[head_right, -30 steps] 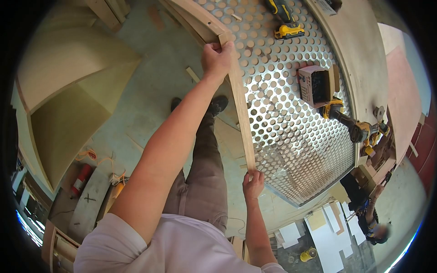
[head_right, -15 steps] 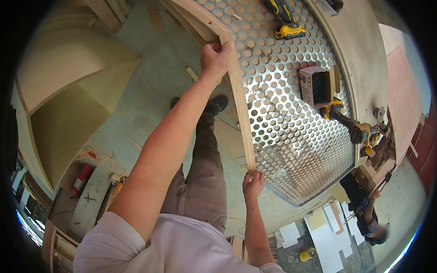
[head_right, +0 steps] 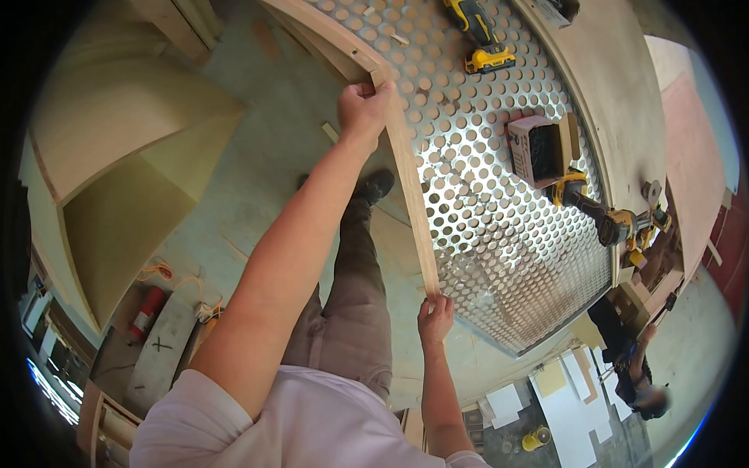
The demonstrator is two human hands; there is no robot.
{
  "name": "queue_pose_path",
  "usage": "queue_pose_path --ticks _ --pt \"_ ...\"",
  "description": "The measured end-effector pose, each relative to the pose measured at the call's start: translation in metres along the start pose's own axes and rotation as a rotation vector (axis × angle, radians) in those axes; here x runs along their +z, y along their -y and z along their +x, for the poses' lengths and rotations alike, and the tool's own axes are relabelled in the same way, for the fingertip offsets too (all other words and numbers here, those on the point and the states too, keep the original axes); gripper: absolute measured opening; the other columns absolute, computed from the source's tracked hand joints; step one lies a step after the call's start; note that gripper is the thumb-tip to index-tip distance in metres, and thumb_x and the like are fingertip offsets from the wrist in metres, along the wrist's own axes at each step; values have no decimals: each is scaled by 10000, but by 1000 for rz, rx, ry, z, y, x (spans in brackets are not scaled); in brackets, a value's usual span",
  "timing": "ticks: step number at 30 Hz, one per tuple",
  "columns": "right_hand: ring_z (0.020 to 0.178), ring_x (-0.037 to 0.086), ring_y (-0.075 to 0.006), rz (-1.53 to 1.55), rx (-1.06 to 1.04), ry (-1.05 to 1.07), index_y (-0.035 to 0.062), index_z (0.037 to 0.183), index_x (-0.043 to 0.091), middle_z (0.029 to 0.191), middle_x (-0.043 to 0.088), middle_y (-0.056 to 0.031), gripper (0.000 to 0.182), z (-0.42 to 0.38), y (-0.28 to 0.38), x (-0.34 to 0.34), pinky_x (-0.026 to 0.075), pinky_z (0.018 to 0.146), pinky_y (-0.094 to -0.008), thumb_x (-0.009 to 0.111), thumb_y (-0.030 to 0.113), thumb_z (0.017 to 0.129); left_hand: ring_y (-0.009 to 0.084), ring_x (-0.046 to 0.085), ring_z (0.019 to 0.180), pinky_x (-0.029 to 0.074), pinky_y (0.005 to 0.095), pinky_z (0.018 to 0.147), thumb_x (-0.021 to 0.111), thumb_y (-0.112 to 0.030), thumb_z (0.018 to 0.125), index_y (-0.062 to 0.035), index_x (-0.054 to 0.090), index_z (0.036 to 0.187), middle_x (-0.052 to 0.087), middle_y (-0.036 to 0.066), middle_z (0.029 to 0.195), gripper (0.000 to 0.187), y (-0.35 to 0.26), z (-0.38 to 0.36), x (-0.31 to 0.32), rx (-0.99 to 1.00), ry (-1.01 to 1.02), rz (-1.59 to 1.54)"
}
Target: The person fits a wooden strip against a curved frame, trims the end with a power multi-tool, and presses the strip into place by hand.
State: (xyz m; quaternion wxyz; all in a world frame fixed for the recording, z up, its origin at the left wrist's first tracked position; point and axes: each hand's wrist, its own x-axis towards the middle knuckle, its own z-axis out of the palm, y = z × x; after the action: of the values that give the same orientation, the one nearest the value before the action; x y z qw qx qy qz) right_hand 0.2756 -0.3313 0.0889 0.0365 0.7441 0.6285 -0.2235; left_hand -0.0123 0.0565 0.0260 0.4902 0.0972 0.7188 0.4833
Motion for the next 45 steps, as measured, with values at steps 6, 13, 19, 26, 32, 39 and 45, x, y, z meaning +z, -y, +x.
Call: queue_pose_path --ticks 6,13,19,26,32,39,45 --pt "938 597 -419 39 31 33 32 1019 577 1003 597 -187 245 -2 -1 -1 502 795 -511 726 84 831 263 725 829 570 391 774 846 -269 811 23 622 960 729 145 888 396 3 4 1 -7 -66 139" --pt "957 583 -431 -31 20 113 25 998 548 1041 567 -194 300 8 -8 -1 503 799 -521 752 145 815 309 730 854 571 417 783 827 -277 826 -3 618 938 729 156 890 362 -18 -5 -4 -42 -39 245" --pt "964 585 -405 -66 -172 -110 37 967 551 1048 563 -191 294 60 53 -16 502 799 -500 768 161 812 315 730 870 569 427 786 825 -287 828 -16 618 941 731 154 893 359 -25 -7 -6 -32 -25 313" --pt "894 606 -369 31 -148 -37 44 984 562 922 597 -150 305 123 96 -15 512 773 -489 769 209 833 307 703 854 550 448 750 783 -263 868 -68 609 966 691 101 938 279 -33 -27 2 10 -110 302" --pt "908 603 -348 127 -208 -73 44 1206 589 971 607 -144 427 145 114 -21 526 769 -457 768 168 838 290 647 928 525 437 786 760 -309 893 -104 623 990 595 80 1074 265 -7 -28 22 119 -300 403" --pt "949 604 -329 88 -399 -161 64 1488 495 1118 630 -143 687 157 115 -9 523 803 -428 755 96 853 303 646 917 527 441 763 726 -325 924 -110 613 1048 583 96 1096 273 14 -25 27 323 -374 445" --pt "973 610 -323 42 -402 -117 39 1494 483 1101 627 -155 681 159 114 -13 529 834 -422 736 71 862 344 635 928 528 464 752 696 -319 954 -96 566 1070 567 114 1112 283 19 -25 24 496 -359 499"
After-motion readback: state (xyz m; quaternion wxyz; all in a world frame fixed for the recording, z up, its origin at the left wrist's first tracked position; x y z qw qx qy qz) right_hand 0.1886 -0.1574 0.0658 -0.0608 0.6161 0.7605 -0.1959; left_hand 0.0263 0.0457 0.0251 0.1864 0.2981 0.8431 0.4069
